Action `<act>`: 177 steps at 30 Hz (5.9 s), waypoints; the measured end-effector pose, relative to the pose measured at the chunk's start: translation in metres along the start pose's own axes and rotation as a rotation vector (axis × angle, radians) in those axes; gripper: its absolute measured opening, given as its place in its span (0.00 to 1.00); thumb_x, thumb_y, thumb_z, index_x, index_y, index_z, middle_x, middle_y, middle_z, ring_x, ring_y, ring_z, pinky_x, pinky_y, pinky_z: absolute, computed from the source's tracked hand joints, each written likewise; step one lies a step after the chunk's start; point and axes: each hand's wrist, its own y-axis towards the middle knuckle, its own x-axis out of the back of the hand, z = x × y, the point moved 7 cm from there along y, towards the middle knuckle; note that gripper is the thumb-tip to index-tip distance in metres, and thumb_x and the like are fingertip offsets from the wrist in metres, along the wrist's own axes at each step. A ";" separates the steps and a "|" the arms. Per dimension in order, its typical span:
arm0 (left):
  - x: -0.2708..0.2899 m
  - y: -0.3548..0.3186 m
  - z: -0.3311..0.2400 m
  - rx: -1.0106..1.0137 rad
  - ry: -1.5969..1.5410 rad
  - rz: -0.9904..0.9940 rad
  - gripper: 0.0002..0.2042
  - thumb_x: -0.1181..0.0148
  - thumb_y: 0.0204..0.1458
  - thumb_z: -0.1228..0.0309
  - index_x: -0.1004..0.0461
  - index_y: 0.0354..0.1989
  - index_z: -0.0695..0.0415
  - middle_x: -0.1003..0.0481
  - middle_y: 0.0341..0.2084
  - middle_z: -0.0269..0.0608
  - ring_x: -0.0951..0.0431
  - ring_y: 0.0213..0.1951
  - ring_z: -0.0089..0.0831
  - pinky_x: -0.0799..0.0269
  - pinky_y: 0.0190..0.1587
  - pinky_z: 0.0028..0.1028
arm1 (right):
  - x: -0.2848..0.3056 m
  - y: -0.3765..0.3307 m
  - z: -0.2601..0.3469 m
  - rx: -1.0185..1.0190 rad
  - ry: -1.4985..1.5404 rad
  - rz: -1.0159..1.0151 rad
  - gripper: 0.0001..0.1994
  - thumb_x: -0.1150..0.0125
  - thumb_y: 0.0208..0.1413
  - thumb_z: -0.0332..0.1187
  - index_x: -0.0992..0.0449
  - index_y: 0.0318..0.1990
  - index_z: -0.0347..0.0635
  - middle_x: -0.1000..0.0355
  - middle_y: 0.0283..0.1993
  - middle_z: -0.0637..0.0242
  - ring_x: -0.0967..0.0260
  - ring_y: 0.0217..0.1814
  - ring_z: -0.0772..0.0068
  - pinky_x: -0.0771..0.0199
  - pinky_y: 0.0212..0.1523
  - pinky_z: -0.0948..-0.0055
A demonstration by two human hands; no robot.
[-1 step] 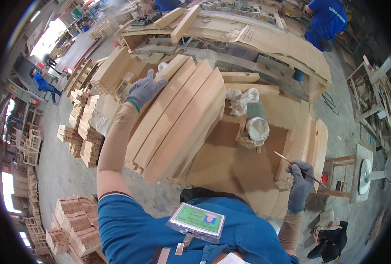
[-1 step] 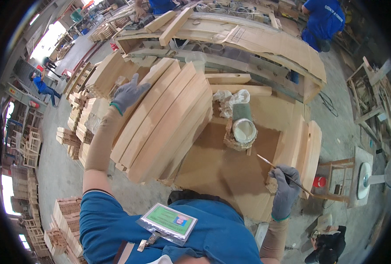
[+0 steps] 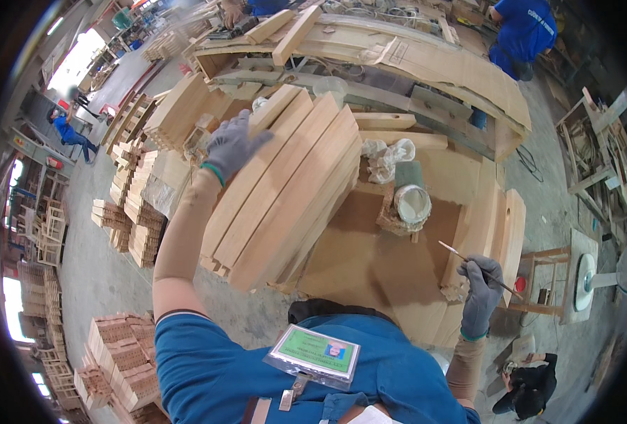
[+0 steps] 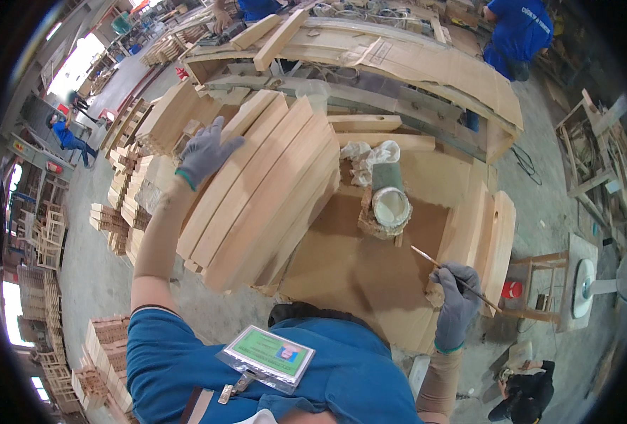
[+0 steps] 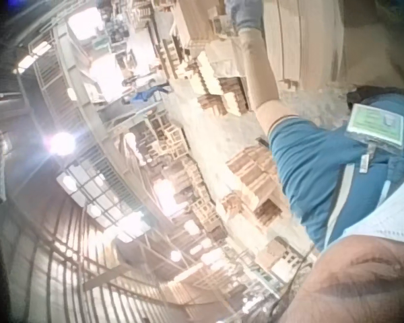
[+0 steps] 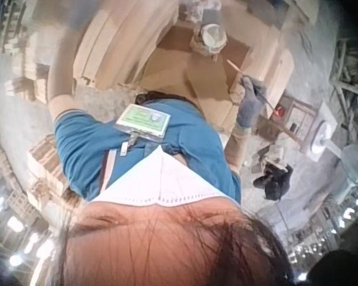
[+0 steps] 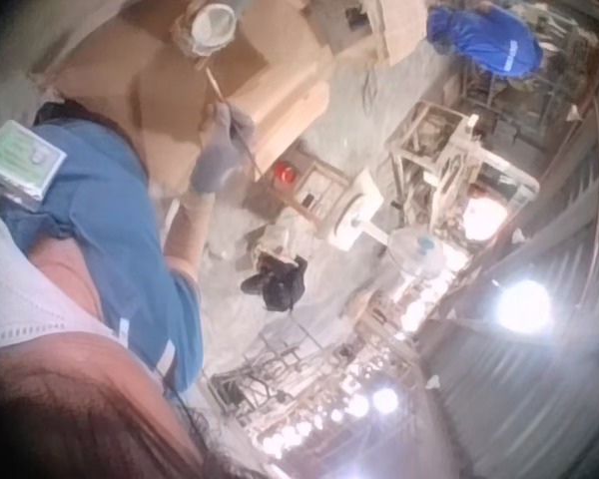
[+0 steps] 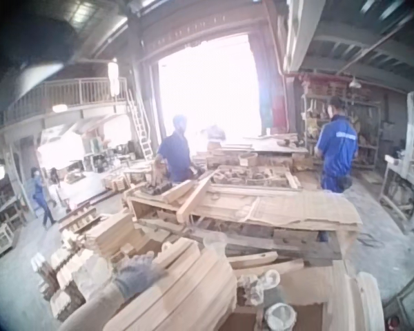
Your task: The person prepares a liquid finish by pouring it into a small container and mixing it with a tool. They then use a brush to apply the finish to a wooden plank, focusing on the edges and holes.
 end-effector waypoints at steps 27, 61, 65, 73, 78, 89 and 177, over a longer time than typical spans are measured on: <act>-0.042 -0.201 -0.121 0.259 -1.580 0.534 0.29 0.45 0.51 0.45 0.29 0.41 0.65 0.26 0.27 0.41 0.25 0.28 0.28 0.27 0.32 0.27 | -0.063 0.101 -0.125 0.136 -0.037 0.215 0.04 0.39 0.50 0.23 0.26 0.33 0.36 0.28 0.32 0.69 0.33 0.34 0.83 0.30 0.35 0.82; -0.092 -0.228 -0.167 0.271 -1.330 0.744 0.36 0.38 0.49 0.61 0.47 0.64 0.64 0.36 0.57 0.43 0.36 0.56 0.28 0.42 0.57 0.24 | -0.052 0.089 -0.117 -0.008 0.184 0.044 0.03 0.40 0.52 0.24 0.28 0.33 0.37 0.28 0.30 0.67 0.29 0.31 0.80 0.24 0.36 0.79; -0.096 -0.232 -0.167 0.301 -1.374 0.781 0.37 0.39 0.49 0.59 0.46 0.63 0.65 0.37 0.58 0.44 0.39 0.59 0.28 0.45 0.60 0.25 | -0.062 0.091 -0.134 0.096 -0.011 0.086 0.03 0.40 0.51 0.24 0.28 0.32 0.37 0.28 0.29 0.67 0.29 0.32 0.80 0.24 0.36 0.79; -0.087 -0.225 -0.169 0.222 -1.314 0.742 0.37 0.41 0.50 0.58 0.47 0.63 0.66 0.37 0.57 0.43 0.39 0.58 0.28 0.45 0.59 0.25 | -0.062 0.082 -0.168 -0.419 0.897 -0.142 0.01 0.44 0.54 0.22 0.28 0.34 0.35 0.27 0.34 0.59 0.27 0.35 0.70 0.20 0.38 0.75; -0.091 -0.224 -0.174 0.263 -1.313 0.786 0.37 0.40 0.49 0.57 0.47 0.63 0.66 0.36 0.56 0.43 0.38 0.57 0.27 0.44 0.59 0.25 | -0.060 0.084 -0.182 -0.551 0.950 -0.143 0.04 0.46 0.57 0.25 0.28 0.34 0.31 0.27 0.34 0.56 0.27 0.35 0.68 0.19 0.37 0.76; -0.088 -0.224 -0.188 0.298 -1.423 0.863 0.38 0.37 0.48 0.61 0.47 0.64 0.65 0.36 0.57 0.44 0.37 0.57 0.26 0.43 0.58 0.24 | -0.056 0.066 -0.070 -0.187 0.846 -0.033 0.08 0.45 0.58 0.31 0.30 0.27 0.40 0.27 0.32 0.60 0.27 0.32 0.71 0.21 0.34 0.73; -0.028 -0.243 -0.217 0.061 -1.473 0.873 0.39 0.33 0.46 0.58 0.45 0.64 0.62 0.30 0.32 0.31 0.31 0.32 0.19 0.31 0.37 0.21 | -0.003 -0.013 0.044 0.595 0.305 0.087 0.13 0.39 0.44 0.12 0.35 0.29 0.37 0.28 0.42 0.54 0.27 0.44 0.63 0.23 0.45 0.68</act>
